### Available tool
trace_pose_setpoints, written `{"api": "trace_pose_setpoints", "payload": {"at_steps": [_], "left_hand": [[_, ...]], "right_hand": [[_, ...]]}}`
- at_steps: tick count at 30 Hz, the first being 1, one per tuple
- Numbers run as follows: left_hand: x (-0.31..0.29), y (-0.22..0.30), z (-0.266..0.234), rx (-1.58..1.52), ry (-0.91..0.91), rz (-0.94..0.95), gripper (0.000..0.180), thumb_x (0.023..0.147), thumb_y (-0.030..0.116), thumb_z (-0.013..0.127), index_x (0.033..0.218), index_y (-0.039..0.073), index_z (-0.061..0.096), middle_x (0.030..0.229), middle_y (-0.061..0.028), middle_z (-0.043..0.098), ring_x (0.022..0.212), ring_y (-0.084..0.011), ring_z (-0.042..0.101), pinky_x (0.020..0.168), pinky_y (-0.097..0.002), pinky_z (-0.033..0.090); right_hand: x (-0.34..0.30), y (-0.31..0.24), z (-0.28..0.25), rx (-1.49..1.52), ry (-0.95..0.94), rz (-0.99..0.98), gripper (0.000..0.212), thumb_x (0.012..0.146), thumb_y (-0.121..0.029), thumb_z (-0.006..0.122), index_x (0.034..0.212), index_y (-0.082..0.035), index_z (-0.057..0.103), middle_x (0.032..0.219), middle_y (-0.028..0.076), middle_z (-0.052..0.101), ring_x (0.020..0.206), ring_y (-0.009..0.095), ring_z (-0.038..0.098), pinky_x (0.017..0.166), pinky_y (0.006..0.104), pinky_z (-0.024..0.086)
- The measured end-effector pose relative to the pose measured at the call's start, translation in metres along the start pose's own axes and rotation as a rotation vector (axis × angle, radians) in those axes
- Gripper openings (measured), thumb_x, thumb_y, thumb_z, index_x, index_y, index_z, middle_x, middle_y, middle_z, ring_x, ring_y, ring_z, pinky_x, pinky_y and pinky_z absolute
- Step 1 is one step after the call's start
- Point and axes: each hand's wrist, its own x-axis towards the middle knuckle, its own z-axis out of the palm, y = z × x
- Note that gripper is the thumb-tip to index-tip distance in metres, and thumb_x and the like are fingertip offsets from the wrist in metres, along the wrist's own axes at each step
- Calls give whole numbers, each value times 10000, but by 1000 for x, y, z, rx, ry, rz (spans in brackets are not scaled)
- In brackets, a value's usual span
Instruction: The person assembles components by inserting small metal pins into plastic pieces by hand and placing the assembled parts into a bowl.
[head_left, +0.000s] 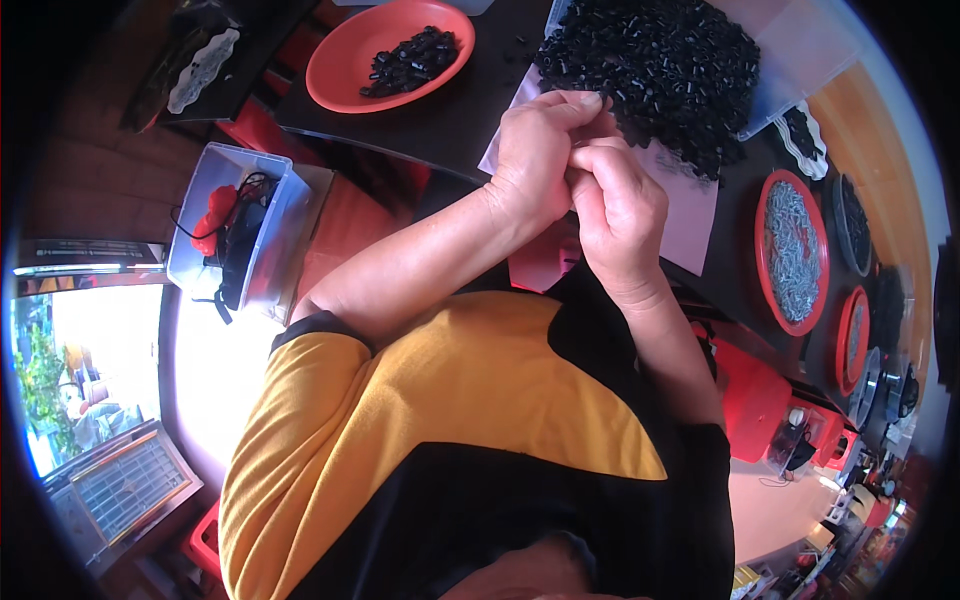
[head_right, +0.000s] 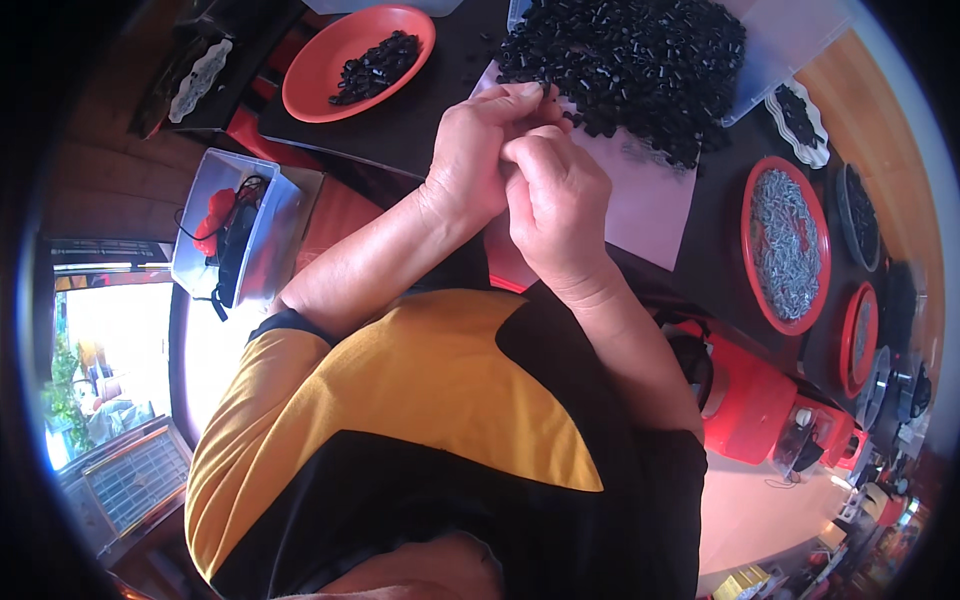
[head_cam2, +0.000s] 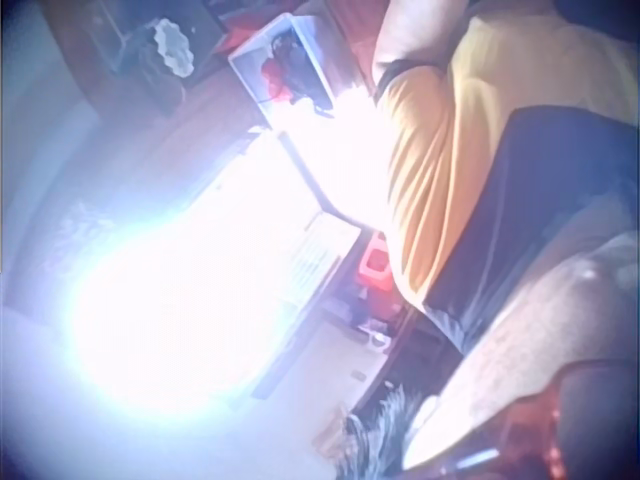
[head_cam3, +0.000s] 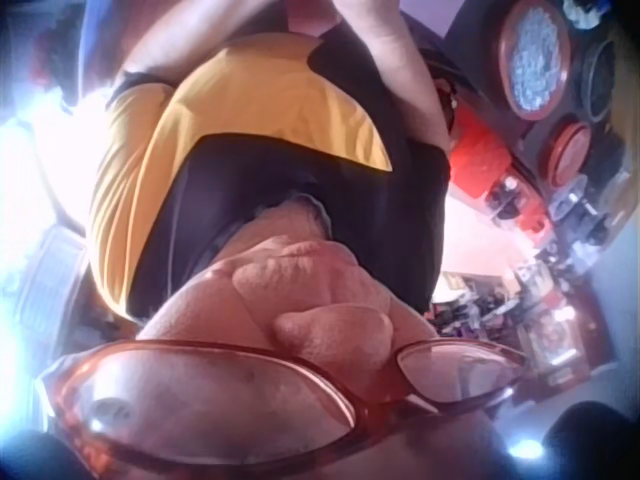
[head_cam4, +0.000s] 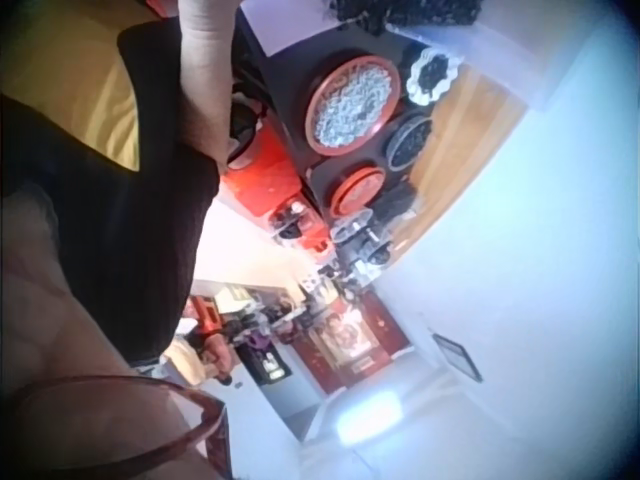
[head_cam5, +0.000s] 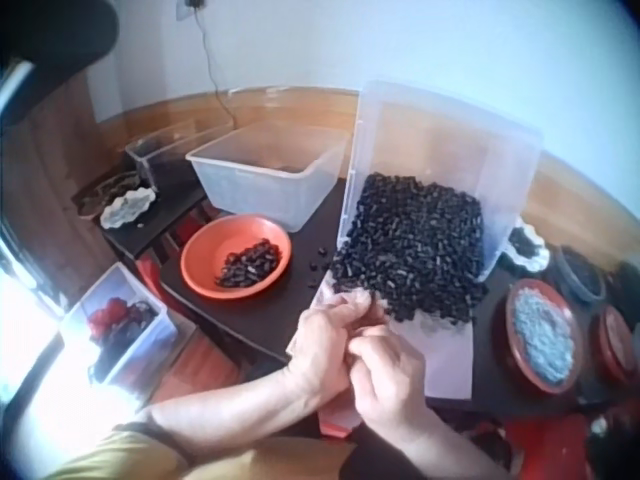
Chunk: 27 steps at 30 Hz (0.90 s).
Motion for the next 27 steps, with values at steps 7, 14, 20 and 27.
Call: {"api": "trace_pose_setpoints", "payload": {"at_steps": [7,14,20,27], "left_hand": [[-7,4,-7,268,-26,163,129,941,77,604,961,-47,633,822,-94,664,705,-154,621,649,-278,518],[-13,4,-16,547,-149,121,144,961,80,590,1003,-47,642,817,-87,662,729,-151,639,614,-272,527],[-13,3,-20,582,-163,101,140,953,81,597,1007,-39,646,817,-76,663,734,-140,636,614,-267,525],[-16,6,-22,623,-185,94,140,943,81,611,996,-41,652,794,-76,664,703,-136,625,618,-261,517]], "right_hand": [[20,13,-35,100,67,205,111,850,55,612,918,-10,672,860,90,640,771,219,650,696,298,505],[31,28,-48,273,-77,433,174,862,67,571,959,5,702,891,48,664,786,126,627,726,248,503],[31,32,-41,311,-151,403,175,856,70,567,953,7,699,891,45,662,811,117,624,734,242,502],[31,35,-41,294,-232,365,176,858,68,568,966,0,689,887,42,682,801,112,631,731,237,494]]}}
